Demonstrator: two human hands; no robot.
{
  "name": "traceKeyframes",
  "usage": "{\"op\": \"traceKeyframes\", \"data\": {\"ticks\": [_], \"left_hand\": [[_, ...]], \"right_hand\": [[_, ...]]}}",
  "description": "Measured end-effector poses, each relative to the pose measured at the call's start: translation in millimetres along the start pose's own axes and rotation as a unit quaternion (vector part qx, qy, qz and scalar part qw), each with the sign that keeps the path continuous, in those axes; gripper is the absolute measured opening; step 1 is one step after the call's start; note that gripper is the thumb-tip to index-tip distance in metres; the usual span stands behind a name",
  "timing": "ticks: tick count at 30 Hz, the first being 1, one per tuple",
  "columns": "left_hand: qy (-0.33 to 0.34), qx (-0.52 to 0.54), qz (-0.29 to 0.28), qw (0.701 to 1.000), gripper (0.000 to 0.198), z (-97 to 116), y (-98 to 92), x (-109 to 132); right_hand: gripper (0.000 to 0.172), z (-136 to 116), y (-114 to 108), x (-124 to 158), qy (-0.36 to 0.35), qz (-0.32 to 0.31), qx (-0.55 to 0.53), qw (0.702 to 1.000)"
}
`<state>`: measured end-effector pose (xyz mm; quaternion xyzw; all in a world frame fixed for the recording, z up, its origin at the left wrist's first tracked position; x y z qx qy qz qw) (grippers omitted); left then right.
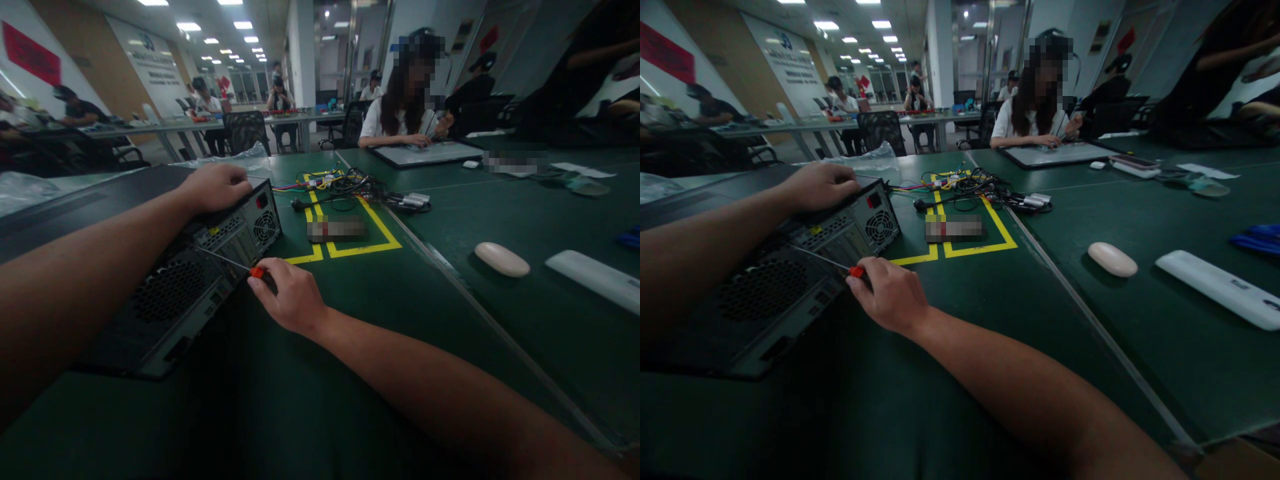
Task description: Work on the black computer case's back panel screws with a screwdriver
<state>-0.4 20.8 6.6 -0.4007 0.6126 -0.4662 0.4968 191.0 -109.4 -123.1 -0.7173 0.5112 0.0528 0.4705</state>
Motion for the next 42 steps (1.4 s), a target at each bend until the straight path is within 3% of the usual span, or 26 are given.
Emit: {"op": "traceKeyframes", "data": {"ticks": [10,17,42], "left_hand": [[0.003,-0.006,-0.005,1.0,0.041,-1.9,-0.4,-1.4],[-0.002,-0.009,0.001,1.0,0.046,-0.6,0.4,-0.6],[0.003,-0.003,0.004,1.0,0.042,-2.3,2.7,-2.0]], "right_hand": [[0.037,2.7,2.0,1.0,-0.006,0.004,-0.031,0.999],[0.022,5.4,4.0,0.6,-0.027,0.0,-0.002,1.0],[0.025,3.3,2.4,1.4,-0.011,0.0,-0.012,1.0]]}}
Point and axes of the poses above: each hand's wrist, its own x-axis away from the middle knuckle, its own y-axis out of the palm, z = x × y, the point moved 3 cm from there along -x, towards the middle knuckle
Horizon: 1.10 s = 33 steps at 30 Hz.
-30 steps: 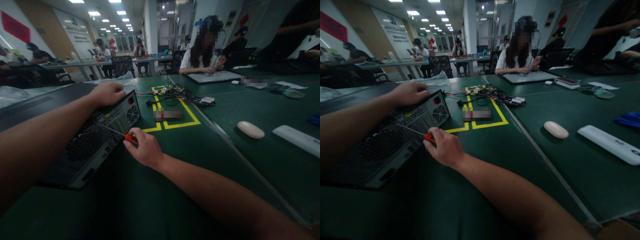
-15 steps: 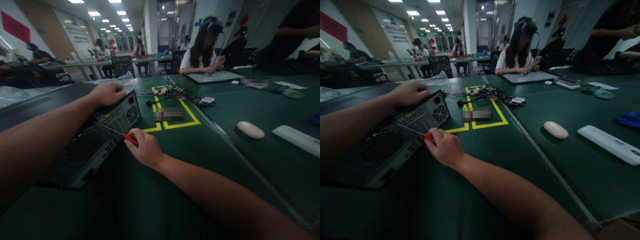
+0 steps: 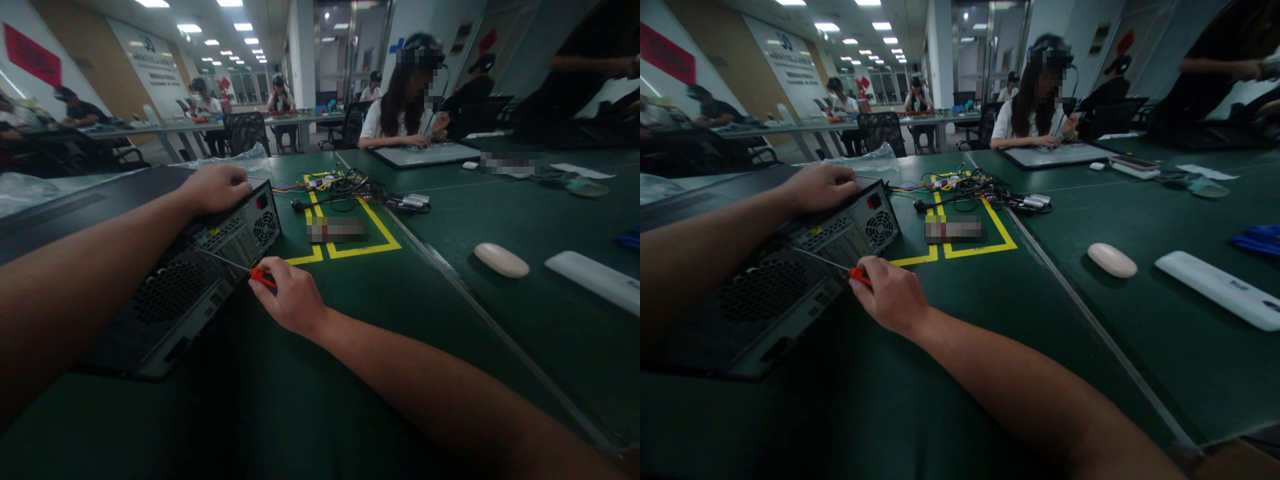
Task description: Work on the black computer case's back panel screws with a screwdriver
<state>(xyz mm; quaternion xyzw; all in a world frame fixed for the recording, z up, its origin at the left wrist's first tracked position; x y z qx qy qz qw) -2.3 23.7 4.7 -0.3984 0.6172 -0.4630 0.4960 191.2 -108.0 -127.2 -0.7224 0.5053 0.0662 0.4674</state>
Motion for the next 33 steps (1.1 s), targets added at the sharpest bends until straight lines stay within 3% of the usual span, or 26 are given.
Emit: {"op": "traceKeyframes", "data": {"ticks": [25,33], "left_hand": [[0.008,-0.005,0.004,1.0,0.04,-2.3,1.0,-0.3],[0.004,-0.001,0.001,1.0,0.041,-0.8,-0.7,0.0]], "right_hand": [[0.039,-1.4,-0.7,0.0,0.002,0.012,-0.024,1.0],[0.025,1.2,2.0,-0.1,-0.014,-0.001,0.005,1.0]]}}
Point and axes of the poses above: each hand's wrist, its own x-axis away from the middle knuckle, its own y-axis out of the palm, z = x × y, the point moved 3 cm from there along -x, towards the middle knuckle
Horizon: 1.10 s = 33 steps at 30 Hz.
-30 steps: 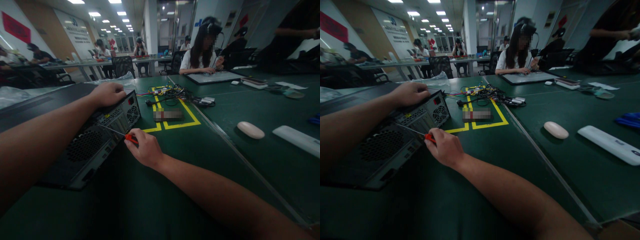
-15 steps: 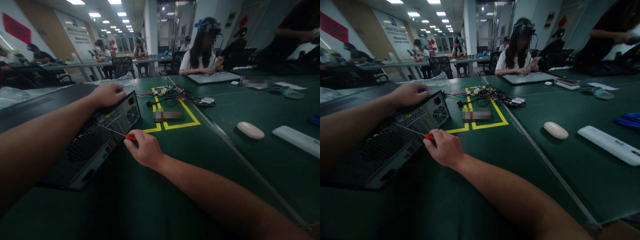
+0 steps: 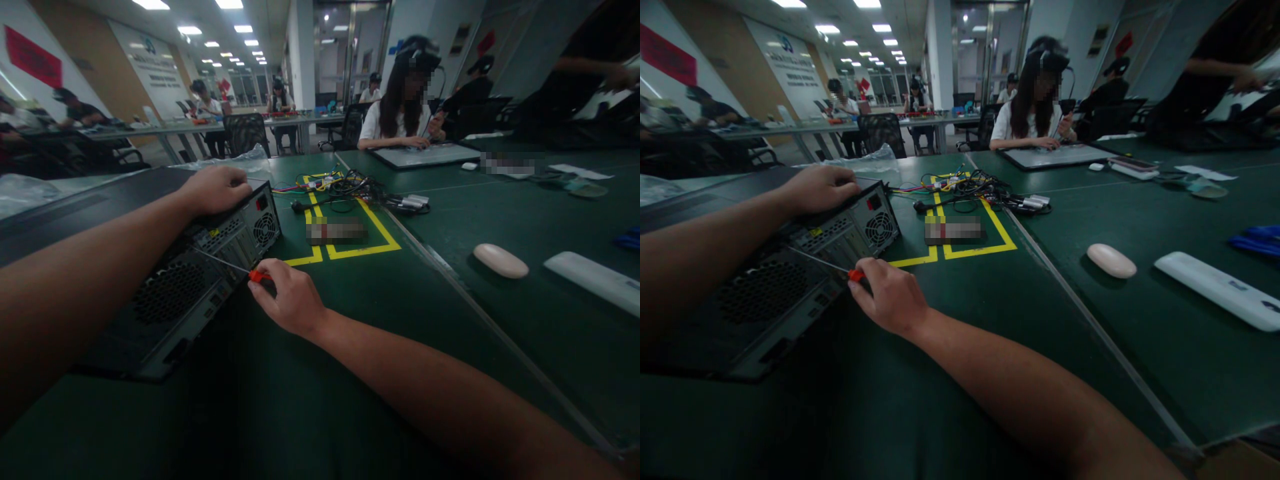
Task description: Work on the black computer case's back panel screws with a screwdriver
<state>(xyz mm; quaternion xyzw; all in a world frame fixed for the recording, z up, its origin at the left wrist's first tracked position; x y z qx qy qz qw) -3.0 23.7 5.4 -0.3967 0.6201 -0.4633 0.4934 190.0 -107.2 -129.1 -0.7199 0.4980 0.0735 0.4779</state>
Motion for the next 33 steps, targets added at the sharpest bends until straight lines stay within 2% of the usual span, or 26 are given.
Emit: {"op": "traceKeyframes", "data": {"ticks": [24,33], "left_hand": [[-0.002,-0.011,-0.007,1.0,0.048,0.6,-0.1,0.5],[-0.003,-0.017,-0.006,1.0,0.045,1.2,-0.2,0.2]], "right_hand": [[0.028,0.2,0.0,0.3,0.008,0.006,-0.005,1.0],[0.03,-1.5,-0.8,0.9,0.022,0.008,-0.011,1.0]]}}
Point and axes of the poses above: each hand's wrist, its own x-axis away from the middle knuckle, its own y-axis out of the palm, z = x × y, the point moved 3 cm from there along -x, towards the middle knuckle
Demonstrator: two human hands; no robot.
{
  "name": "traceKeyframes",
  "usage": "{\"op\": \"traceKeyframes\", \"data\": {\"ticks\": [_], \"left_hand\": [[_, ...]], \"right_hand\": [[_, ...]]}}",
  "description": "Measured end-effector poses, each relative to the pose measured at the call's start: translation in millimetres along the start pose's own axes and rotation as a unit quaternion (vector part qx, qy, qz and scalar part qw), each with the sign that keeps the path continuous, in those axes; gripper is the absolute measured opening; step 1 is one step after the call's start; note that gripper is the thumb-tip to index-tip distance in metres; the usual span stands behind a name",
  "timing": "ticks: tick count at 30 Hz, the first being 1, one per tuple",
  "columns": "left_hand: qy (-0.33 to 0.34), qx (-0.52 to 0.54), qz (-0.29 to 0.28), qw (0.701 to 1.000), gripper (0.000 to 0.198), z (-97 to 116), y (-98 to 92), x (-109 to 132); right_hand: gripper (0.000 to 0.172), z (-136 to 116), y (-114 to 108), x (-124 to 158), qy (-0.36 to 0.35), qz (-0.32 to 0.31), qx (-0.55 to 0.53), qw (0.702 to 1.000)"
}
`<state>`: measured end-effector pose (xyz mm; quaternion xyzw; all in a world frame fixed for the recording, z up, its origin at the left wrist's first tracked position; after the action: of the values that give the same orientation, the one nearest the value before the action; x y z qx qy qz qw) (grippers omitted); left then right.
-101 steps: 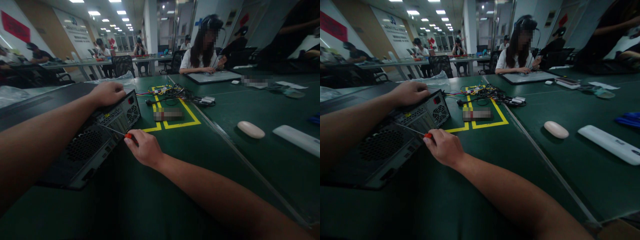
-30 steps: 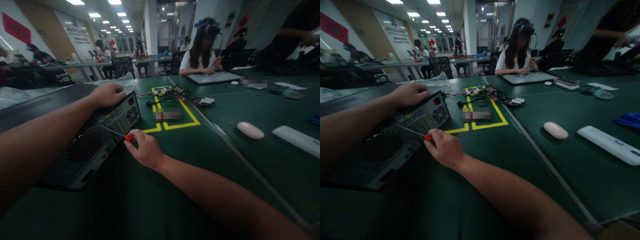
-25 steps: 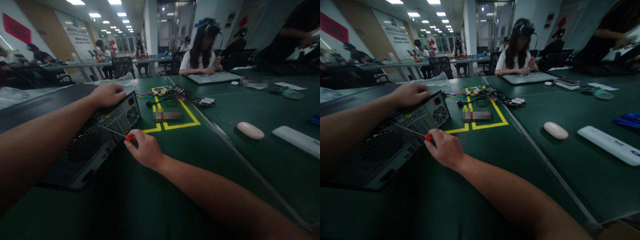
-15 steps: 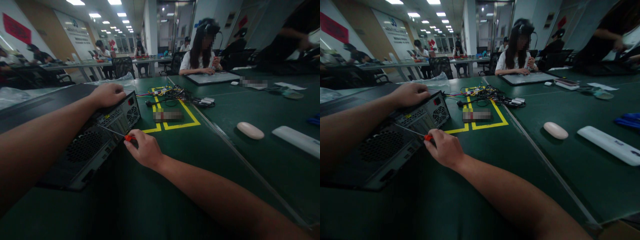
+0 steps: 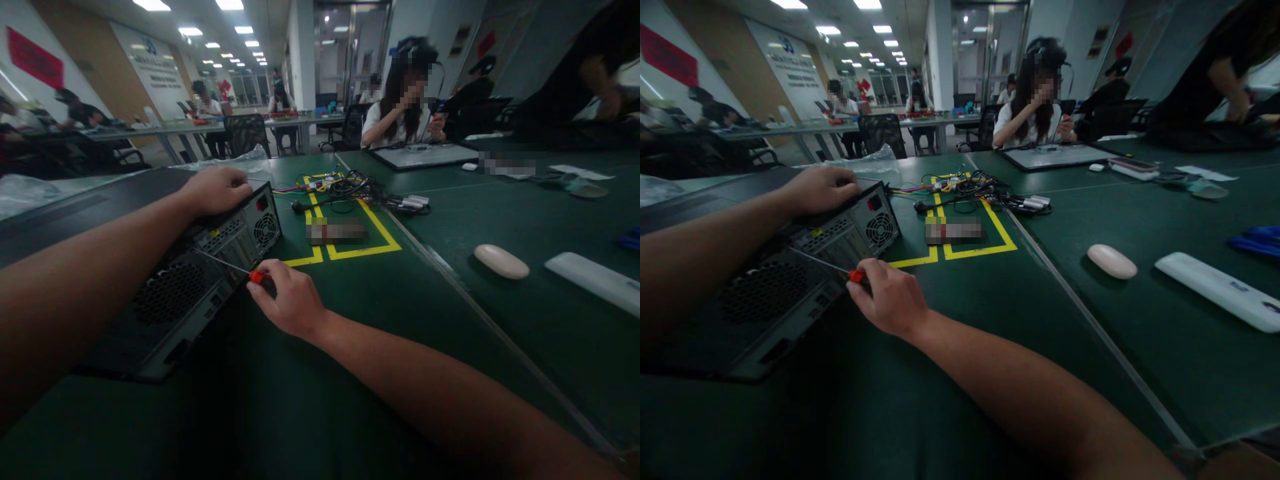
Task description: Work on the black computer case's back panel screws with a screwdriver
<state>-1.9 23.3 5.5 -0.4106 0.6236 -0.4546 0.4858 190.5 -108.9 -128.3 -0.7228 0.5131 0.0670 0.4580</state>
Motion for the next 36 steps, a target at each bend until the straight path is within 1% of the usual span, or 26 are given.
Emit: {"op": "traceKeyframes", "data": {"ticks": [8,13,18,25,31,36], "left_hand": [[-0.003,0.013,0.01,1.0,0.045,-1.4,1.5,0.1],[-0.002,0.007,0.003,1.0,0.045,-1.1,1.9,0.3],[-0.006,0.019,0.003,1.0,0.045,1.3,-0.4,1.3],[-0.013,0.023,0.001,1.0,0.045,1.7,-0.2,1.3],[-0.002,0.011,0.004,1.0,0.042,-2.8,3.3,-1.4],[0.004,0.011,0.011,1.0,0.039,-3.9,3.9,-2.6]], "right_hand": [[0.029,-1.3,-0.1,0.5,0.001,0.001,-0.009,1.0],[0.03,-3.8,-1.9,-0.5,0.003,0.001,0.0,1.0],[0.034,-4.4,-2.5,-1.0,0.004,-0.004,0.003,1.0],[0.034,-2.8,-0.7,0.1,0.006,0.001,-0.028,1.0],[0.023,-0.4,1.1,-0.7,-0.01,-0.004,-0.003,1.0],[0.023,0.0,0.7,-0.7,-0.012,-0.002,0.001,1.0]]}}
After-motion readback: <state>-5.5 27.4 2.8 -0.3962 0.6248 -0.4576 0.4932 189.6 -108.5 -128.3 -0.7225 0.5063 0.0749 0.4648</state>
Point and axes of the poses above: each hand's wrist, its own x-axis away from the middle knuckle, its own y-axis out of the palm, z = x × y, the point moved 3 cm from there along -x, towards the middle knuckle
